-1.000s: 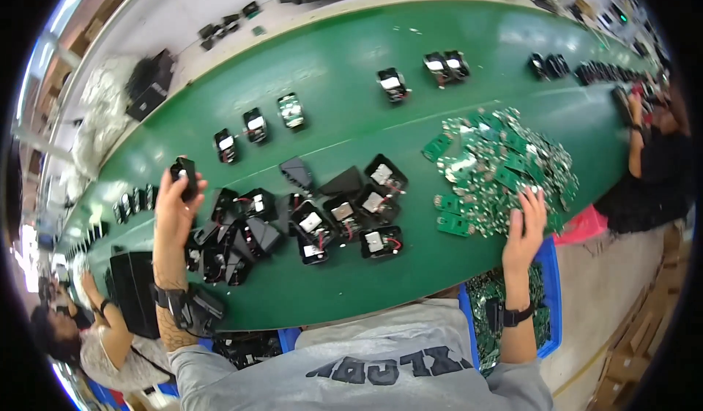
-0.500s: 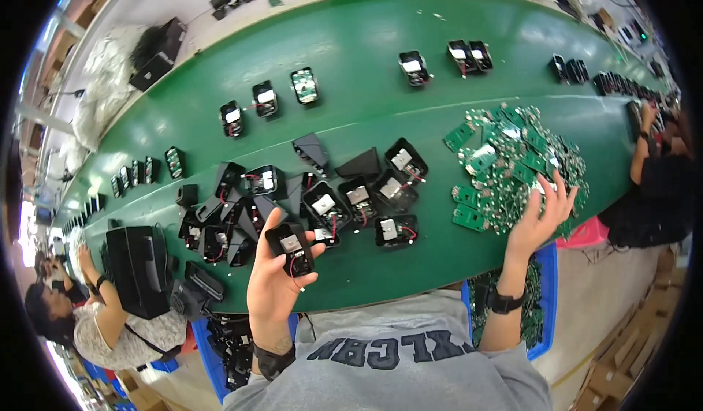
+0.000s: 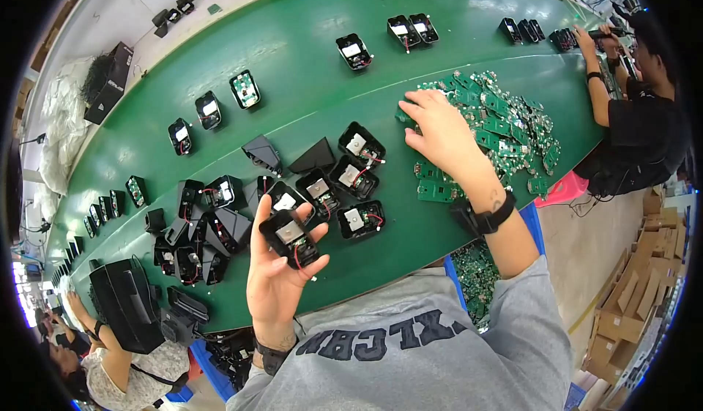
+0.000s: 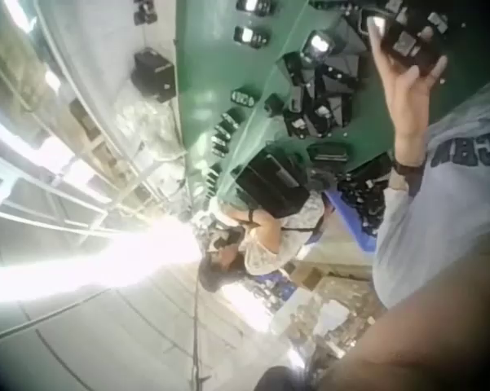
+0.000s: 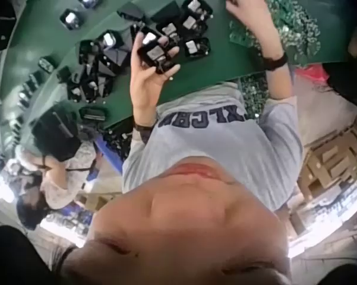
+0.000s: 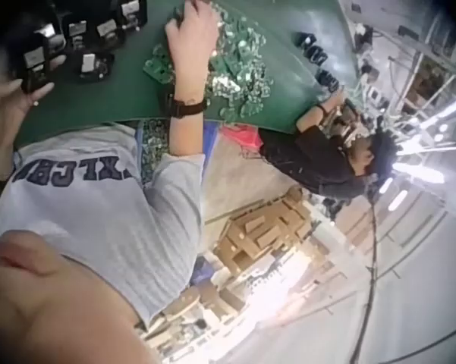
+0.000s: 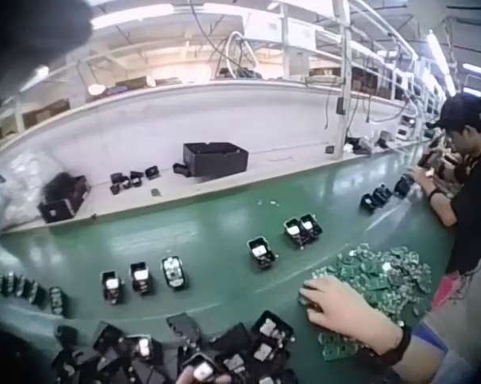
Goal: The person picks up a plastic housing and a circuit board by hand, fits the board into the housing, and presses a connector into place. They repeat this process multiple times, placing each assembled unit onto the conveyor belt.
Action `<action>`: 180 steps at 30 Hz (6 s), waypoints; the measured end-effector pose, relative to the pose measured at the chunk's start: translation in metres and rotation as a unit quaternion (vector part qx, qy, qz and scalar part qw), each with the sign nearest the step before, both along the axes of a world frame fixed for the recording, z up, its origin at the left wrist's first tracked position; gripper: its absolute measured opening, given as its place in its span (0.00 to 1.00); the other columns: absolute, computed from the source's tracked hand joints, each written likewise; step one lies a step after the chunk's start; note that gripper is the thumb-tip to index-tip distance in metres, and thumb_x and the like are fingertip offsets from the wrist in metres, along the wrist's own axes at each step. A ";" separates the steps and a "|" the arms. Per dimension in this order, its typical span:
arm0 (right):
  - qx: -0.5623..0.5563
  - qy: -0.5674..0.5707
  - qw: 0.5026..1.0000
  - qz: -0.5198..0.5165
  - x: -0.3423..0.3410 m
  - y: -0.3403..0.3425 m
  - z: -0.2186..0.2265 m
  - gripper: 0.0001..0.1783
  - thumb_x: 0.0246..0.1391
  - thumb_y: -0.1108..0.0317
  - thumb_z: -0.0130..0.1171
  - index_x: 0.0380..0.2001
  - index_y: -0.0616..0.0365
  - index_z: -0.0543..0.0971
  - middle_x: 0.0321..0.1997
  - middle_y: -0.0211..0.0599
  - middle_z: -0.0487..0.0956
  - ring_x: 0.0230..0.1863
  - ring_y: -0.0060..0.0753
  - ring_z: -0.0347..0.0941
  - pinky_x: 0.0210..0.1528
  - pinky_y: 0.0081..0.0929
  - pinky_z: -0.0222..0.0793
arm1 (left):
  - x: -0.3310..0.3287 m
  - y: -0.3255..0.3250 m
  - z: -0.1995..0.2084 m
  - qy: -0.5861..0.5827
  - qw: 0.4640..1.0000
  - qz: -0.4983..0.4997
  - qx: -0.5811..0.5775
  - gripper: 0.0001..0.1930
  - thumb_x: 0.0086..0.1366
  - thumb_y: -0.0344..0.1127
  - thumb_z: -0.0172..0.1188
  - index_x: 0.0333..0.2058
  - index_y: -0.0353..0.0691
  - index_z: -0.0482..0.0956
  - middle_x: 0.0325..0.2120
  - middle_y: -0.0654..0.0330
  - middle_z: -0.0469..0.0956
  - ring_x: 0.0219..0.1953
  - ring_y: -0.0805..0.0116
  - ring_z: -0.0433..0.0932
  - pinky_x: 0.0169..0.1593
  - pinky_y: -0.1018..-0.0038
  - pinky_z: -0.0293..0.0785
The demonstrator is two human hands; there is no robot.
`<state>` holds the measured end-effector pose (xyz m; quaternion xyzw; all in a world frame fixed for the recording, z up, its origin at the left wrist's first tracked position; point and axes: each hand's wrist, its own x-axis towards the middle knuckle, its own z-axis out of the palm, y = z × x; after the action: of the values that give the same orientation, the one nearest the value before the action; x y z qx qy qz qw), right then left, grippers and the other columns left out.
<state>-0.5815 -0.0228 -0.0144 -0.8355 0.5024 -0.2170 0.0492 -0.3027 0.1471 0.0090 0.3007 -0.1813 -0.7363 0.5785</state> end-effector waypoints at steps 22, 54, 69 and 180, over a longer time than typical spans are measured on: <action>0.368 -0.573 0.720 0.131 0.064 0.105 0.024 0.12 0.41 0.83 0.67 0.34 0.67 0.83 0.29 0.43 0.82 0.27 0.31 0.80 0.29 0.24 0.75 | -0.013 -0.023 0.005 -0.061 0.997 0.013 0.050 0.45 0.55 0.26 0.57 0.70 0.48 0.46 0.62 0.44 0.63 0.58 0.45 0.72 0.49 0.57 0.81; 0.194 -0.344 0.911 0.114 0.089 0.095 0.027 0.15 0.42 0.81 0.67 0.38 0.64 0.84 0.29 0.39 0.81 0.29 0.28 0.76 0.30 0.22 0.71 | -0.019 -0.014 -0.002 -0.169 0.983 -0.067 -0.033 0.46 0.56 0.17 0.57 0.71 0.39 0.43 0.64 0.52 0.58 0.62 0.61 0.65 0.60 0.66 0.69; 0.391 -0.411 0.820 0.073 0.085 0.106 0.024 0.27 0.49 0.73 0.64 0.55 0.60 0.76 0.53 0.40 0.77 0.44 0.28 0.76 0.43 0.24 0.74 | -0.022 -0.005 -0.015 -0.144 0.981 -0.092 -0.090 0.37 0.70 0.26 0.50 0.71 0.41 0.40 0.71 0.57 0.42 0.66 0.65 0.59 0.62 0.69 0.69; 0.093 -0.080 0.979 0.160 0.082 0.102 0.053 0.09 0.37 0.75 0.64 0.26 0.58 0.76 0.42 0.37 0.69 0.59 0.51 0.65 0.62 0.66 0.55 | -0.037 -0.013 -0.022 -0.455 0.862 0.094 -0.204 0.26 0.50 0.21 0.63 0.50 0.34 0.68 0.54 0.45 0.74 0.43 0.66 0.82 0.40 0.76 0.81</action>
<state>-0.4995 0.0796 0.0387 -0.8768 0.3744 -0.2254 0.2006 -0.3394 0.1340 -0.0132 0.4930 -0.5414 -0.4062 0.5467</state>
